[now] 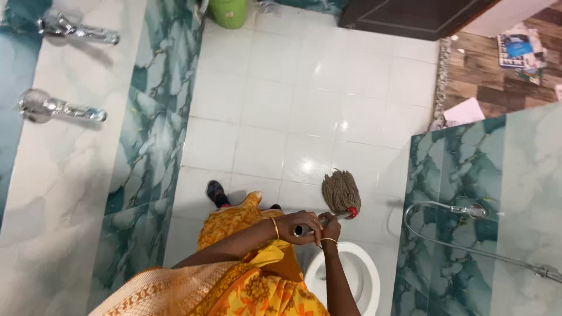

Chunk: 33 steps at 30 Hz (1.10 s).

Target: The person pushes a floor squeegee to move water across the tiled floor of a bathroom and then mops the floor with a string mop.

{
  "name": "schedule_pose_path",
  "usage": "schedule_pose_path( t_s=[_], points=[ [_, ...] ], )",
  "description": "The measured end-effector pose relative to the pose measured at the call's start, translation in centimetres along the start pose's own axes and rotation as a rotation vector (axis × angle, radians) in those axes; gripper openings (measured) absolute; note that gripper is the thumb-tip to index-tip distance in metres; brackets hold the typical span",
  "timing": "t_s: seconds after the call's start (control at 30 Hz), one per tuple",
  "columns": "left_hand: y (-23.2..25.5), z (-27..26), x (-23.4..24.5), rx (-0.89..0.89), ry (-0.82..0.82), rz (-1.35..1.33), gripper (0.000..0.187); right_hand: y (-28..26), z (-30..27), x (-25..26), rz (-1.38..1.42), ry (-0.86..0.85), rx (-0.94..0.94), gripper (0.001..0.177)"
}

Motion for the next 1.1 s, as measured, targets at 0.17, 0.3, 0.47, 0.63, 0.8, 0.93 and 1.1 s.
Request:
schedule_pose_path(
  t_s=[0.17, 0.3, 0.47, 0.63, 0.8, 0.93, 1.1],
  points=[
    [2.0, -4.9, 4.6, 0.076, 0.203, 0.134, 0.014, -4.4, 0.2, -5.2, -0.016, -0.001, 0.068, 0.02],
    [5.1, -9.7, 10.3, 0.039, 0.32, 0.008, 0.011, -10.2, -0.2, -9.9, -0.014, -0.025, 0.12, 0.017],
    [10.0, -14.8, 16.8, 0.038, 0.409, 0.17, 0.018, -20.7, -0.6, -16.0, 0.258, -0.027, 0.27, 0.013],
    [14.7, -19.5, 22.2, 0.007, 0.498, 0.416, 0.025, -32.7, -1.3, -21.0, 0.475, -0.132, 0.321, 0.01],
    [16.9, -21.8, 25.3, 0.186, 0.532, 0.504, 0.022, -38.3, -0.1, -27.0, 0.638, -0.351, 0.506, 0.013],
    [17.0, -22.3, 25.9, 0.506, 0.449, 0.568, 0.008, -37.9, 3.7, -32.7, 0.405, -0.466, 0.759, 0.012],
    [14.6, -22.8, 25.8, 0.654, 0.474, 0.511, 0.006, -38.9, 7.0, -35.4, 0.169, -0.57, 0.785, 0.015]
  ],
)
Point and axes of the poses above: each hand's wrist, its own z-axis towards the middle knuckle, its own x-axis out of the back of the hand, y = z × x, the point moved 1 cm from there along z, towards the middle knuckle, and after that the axes turned 4 degrees about z, right-handed, at the moved point
